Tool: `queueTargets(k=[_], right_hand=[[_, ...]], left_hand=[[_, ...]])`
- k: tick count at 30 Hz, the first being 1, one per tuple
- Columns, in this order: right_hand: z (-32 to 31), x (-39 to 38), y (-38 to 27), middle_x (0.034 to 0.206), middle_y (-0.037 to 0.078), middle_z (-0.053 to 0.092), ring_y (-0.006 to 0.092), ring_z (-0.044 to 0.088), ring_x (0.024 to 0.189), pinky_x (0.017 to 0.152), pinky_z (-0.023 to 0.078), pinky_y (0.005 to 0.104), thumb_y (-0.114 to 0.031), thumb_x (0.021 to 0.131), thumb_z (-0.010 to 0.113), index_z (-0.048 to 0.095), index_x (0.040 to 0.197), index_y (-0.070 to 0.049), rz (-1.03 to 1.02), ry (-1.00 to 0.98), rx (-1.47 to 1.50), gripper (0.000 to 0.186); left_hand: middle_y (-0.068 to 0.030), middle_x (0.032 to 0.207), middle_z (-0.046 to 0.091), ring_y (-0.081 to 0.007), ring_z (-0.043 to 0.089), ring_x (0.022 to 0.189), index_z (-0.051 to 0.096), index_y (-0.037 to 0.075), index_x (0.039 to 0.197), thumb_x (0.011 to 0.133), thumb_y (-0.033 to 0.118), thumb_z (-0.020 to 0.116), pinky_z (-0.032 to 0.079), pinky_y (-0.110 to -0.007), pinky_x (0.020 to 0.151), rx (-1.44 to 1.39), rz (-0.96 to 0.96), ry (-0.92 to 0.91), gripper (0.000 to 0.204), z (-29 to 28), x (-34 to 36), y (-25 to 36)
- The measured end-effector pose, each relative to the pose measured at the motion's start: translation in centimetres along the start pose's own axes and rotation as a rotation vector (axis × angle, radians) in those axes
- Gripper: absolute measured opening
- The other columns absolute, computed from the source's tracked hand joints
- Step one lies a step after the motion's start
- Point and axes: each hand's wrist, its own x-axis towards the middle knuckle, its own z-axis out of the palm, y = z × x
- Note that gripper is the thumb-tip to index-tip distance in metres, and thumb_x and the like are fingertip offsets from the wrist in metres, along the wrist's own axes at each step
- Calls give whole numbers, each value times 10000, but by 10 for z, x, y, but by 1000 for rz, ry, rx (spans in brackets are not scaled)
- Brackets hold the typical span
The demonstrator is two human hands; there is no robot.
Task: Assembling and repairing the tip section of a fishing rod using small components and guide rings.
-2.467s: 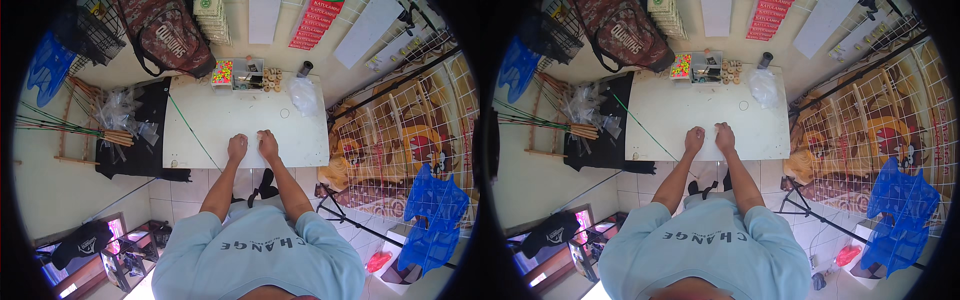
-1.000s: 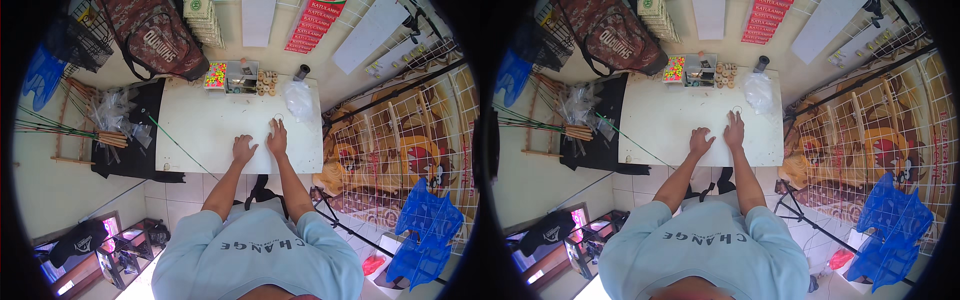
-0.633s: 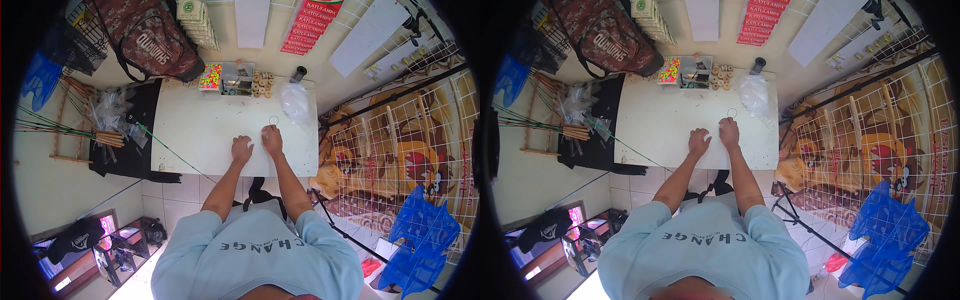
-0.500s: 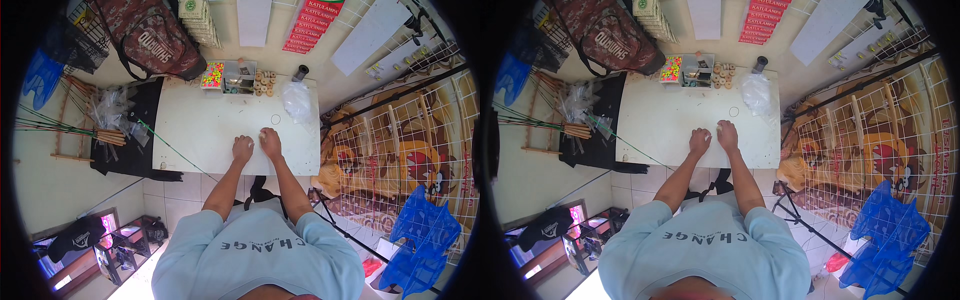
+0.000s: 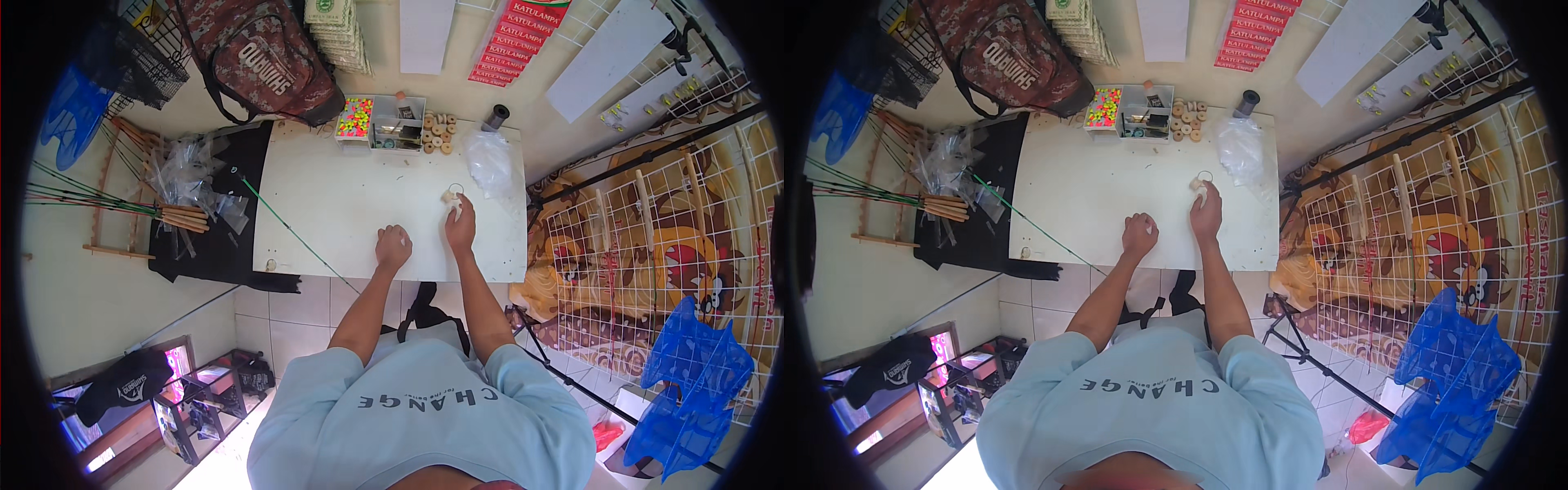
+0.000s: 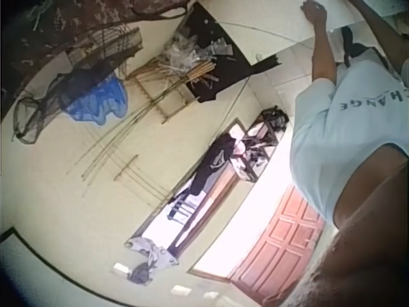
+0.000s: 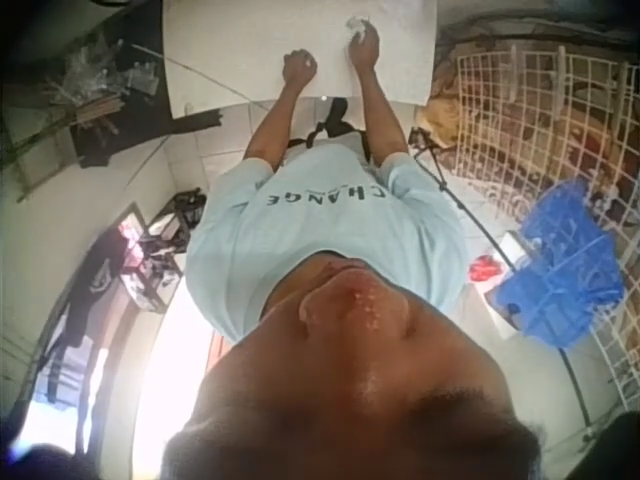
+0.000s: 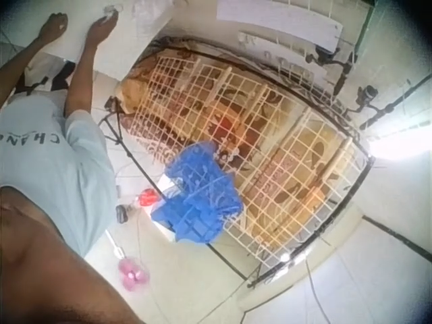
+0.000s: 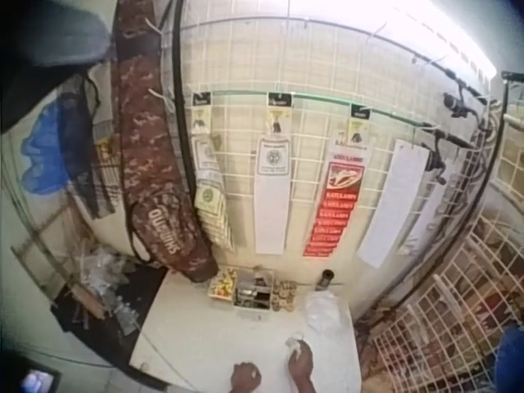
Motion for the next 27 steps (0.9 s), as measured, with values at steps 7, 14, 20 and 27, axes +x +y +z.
queueTargets(k=[7, 14, 20, 27], right_hand=[[2, -39, 2, 1199, 179, 553, 348, 515, 1103, 966, 404, 405, -46, 843, 539, 509, 1223, -16, 46, -114, 25, 383], [6, -58, -9, 1210, 171, 554, 348, 516, 1101, 964, 405, 398, -43, 836, 541, 519, 1218, -25, 3, -140, 55, 383], [2, -63, -15, 1192, 171, 559, 348, 517, 1098, 954, 410, 404, -37, 831, 542, 508, 1219, -25, -26, -143, 39, 390], [-4, -71, -32, 1175, 163, 567, 342, 512, 1104, 958, 403, 404, -40, 825, 554, 541, 1178, -28, -50, -173, 101, 354]], left_hand=[[-79, 1015, 566, -294, 493, 1011, 571, 109, 1019, 767, 168, 620, 464, -418, 852, -12, -6, 1, 263, 3, 1, 5], [-66, 1044, 562, -286, 469, 1054, 586, 116, 1020, 768, 176, 623, 420, -424, 882, 19, 47, -11, 262, 4, -6, 7], [-60, 1090, 555, -289, 428, 1160, 590, 122, 1014, 774, 177, 620, 361, -452, 947, 39, 104, 60, 248, 4, -14, 11], [-69, 1116, 557, -311, 402, 1226, 594, 112, 1026, 826, 180, 593, 339, -461, 993, -28, 175, 110, 211, -7, -24, 21]])
